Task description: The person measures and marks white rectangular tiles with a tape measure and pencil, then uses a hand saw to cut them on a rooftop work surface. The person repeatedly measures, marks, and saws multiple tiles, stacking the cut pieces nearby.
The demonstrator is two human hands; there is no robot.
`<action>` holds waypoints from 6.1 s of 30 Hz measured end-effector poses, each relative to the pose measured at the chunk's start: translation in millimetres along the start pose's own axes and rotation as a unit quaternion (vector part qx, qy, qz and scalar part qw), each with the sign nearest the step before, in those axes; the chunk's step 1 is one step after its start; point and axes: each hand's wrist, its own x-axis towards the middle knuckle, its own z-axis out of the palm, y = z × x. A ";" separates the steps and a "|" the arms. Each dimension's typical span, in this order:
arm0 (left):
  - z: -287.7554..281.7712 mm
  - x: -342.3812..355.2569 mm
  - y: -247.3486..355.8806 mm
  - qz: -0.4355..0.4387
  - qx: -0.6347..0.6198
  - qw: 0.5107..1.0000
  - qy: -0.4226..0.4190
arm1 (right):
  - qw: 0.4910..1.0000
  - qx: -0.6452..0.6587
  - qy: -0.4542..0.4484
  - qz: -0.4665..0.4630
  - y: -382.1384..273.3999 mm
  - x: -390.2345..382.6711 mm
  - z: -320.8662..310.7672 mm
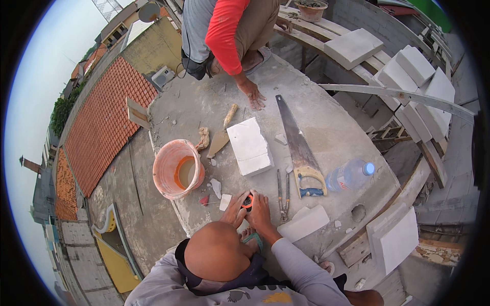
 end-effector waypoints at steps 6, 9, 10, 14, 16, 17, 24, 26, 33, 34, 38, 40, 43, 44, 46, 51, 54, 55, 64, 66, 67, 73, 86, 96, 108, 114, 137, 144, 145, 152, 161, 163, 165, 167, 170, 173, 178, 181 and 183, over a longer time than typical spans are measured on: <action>-17.7 49.4 32.9 -0.225 -0.302 0.923 0.082 | 0.983 0.128 -0.059 -0.114 -24.9 43.9 -66.1; -42.7 59.1 28.1 -0.240 -0.368 0.894 0.085 | 0.992 0.103 0.058 -0.051 -40.0 76.2 -100.7; -46.3 61.2 32.5 -0.221 -0.366 0.900 0.090 | 0.987 0.085 0.103 -0.085 -40.0 91.3 -105.3; -49.2 54.2 60.5 -0.223 -0.287 0.931 0.034 | 0.978 0.162 -0.081 0.101 -71.4 177.0 -105.4; -37.2 57.5 65.1 -0.215 -0.299 0.930 0.007 | 0.971 0.170 -0.098 0.140 -56.7 219.5 -94.2; -29.7 62.8 73.0 -0.202 -0.310 0.929 -0.005 | 0.982 0.096 -0.094 0.134 -38.1 240.2 -90.5; -29.9 58.8 53.9 -0.195 -0.323 0.926 -0.031 | 0.975 -0.142 -0.164 0.037 -28.8 167.1 -84.8; -33.2 53.4 54.8 -0.184 -0.328 0.926 -0.021 | 0.983 -0.109 -0.145 0.005 -24.2 130.3 -85.4; -25.3 44.4 23.6 -0.168 -0.255 0.952 -0.012 | 0.998 -0.042 -0.014 -0.041 -26.1 37.0 -73.1; -25.1 41.2 14.6 -0.145 -0.230 0.962 0.003 | 0.997 -0.058 -0.024 -0.040 -22.6 36.2 -66.9; -21.5 34.5 22.9 -0.195 -0.252 0.948 0.008 | 0.994 -0.101 -0.023 -0.030 -14.2 40.5 -63.6; -25.4 28.3 23.0 -0.202 -0.266 0.942 0.021 | 0.991 -0.125 -0.047 -0.027 -23.7 49.9 -68.3; -30.2 30.3 15.7 -0.175 -0.245 0.953 0.025 | 0.994 -0.104 -0.020 -0.030 -33.0 51.5 -73.5; -32.5 32.1 14.7 -0.156 -0.251 0.955 0.031 | 0.996 -0.080 0.003 -0.035 -34.5 51.5 -73.4; -34.3 33.3 21.1 -0.125 -0.264 0.956 0.034 | 0.996 -0.036 0.017 -0.076 -29.3 47.9 -69.2; -56.8 48.6 42.3 -0.068 -0.255 0.964 0.028 | 0.989 0.125 -0.028 -0.071 -27.9 54.3 -60.2; -76.9 57.2 49.4 -0.027 -0.146 0.989 0.012 | 0.977 0.187 -0.097 0.022 -44.7 64.0 -75.5; -82.5 64.2 61.4 -0.055 -0.121 0.991 -0.012 | 0.969 0.217 -0.108 0.054 -41.7 65.7 -76.3; -153.1 114.4 29.8 -0.040 0.082 0.996 -0.023 | 0.912 0.389 0.012 0.128 -37.2 144.5 -113.2; -158.9 136.9 15.7 -0.098 0.092 0.989 -0.068 | 0.950 0.292 -0.011 0.111 -30.7 165.4 -106.2; -159.9 146.5 14.6 -0.118 0.086 0.986 -0.075 | 0.962 0.262 0.002 0.079 -27.4 172.7 -101.0; -186.8 205.9 -7.5 -0.152 0.089 0.976 -0.129 | 0.995 0.074 0.030 -0.056 -27.4 219.5 -92.2; -197.7 264.9 -55.2 -0.116 0.128 0.973 -0.152 | 0.964 -0.092 0.151 -0.197 -15.4 268.0 -65.7; -198.3 266.7 -51.5 -0.106 0.125 0.977 -0.137 | 0.969 -0.081 0.140 -0.186 -16.5 267.3 -68.5; -176.6 258.4 -53.9 -0.141 0.149 0.970 -0.132 | 0.982 -0.085 0.095 -0.141 -14.9 257.1 -76.1; -151.5 218.6 -37.5 -0.132 0.137 0.974 -0.120 | 0.987 -0.051 0.091 -0.119 -11.5 209.5 -85.8; 29.9 -2.8 -1.5 -0.041 0.286 0.957 -0.037 | 0.926 -0.358 -0.119 0.020 104.4 13.5 -170.8; -1.1 47.9 38.7 -0.005 0.213 0.960 0.182 | 0.935 -0.336 -0.114 0.000 141.0 22.6 -166.8; -20.2 74.2 40.8 0.004 0.196 0.951 0.239 | 0.954 -0.284 -0.100 0.007 123.3 25.2 -166.2; -67.4 243.6 -8.1 -0.121 0.154 0.943 0.270 | 0.980 0.083 0.171 0.059 -35.8 59.7 -178.1; -57.6 279.4 0.2 -0.245 0.120 0.937 0.217 | 0.967 0.127 0.191 -0.109 -47.5 29.2 -146.4; -54.0 274.3 4.3 -0.233 0.131 0.935 0.232 | 0.969 0.098 0.192 -0.123 -52.7 26.0 -140.4; -52.0 274.9 6.2 -0.239 0.138 0.931 0.238 | 0.965 0.081 0.209 -0.137 -59.0 24.4 -138.6; -52.3 271.6 8.6 -0.259 0.143 0.926 0.235 | 0.970 0.083 0.205 -0.101 -64.6 14.7 -141.9; -54.2 274.7 15.5 -0.283 0.148 0.920 0.229 | 0.973 0.081 0.200 -0.083 -69.7 8.9 -149.8; -52.8 278.1 11.3 -0.280 0.168 0.916 0.233 | 0.975 0.106 0.184 -0.070 -62.2 9.5 -149.8; -58.5 282.9 19.2 -0.296 0.165 0.912 0.230 | 0.981 0.116 0.149 -0.045 -49.4 -7.4 -149.2; -53.4 283.3 13.1 -0.276 0.204 0.902 0.261 | 0.974 0.119 0.169 -0.090 -51.5 -14.5 -152.8; -52.0 281.1 10.6 -0.275 0.188 0.905 0.264 | 0.978 0.128 0.149 -0.076 -57.4 -19.3 -161.6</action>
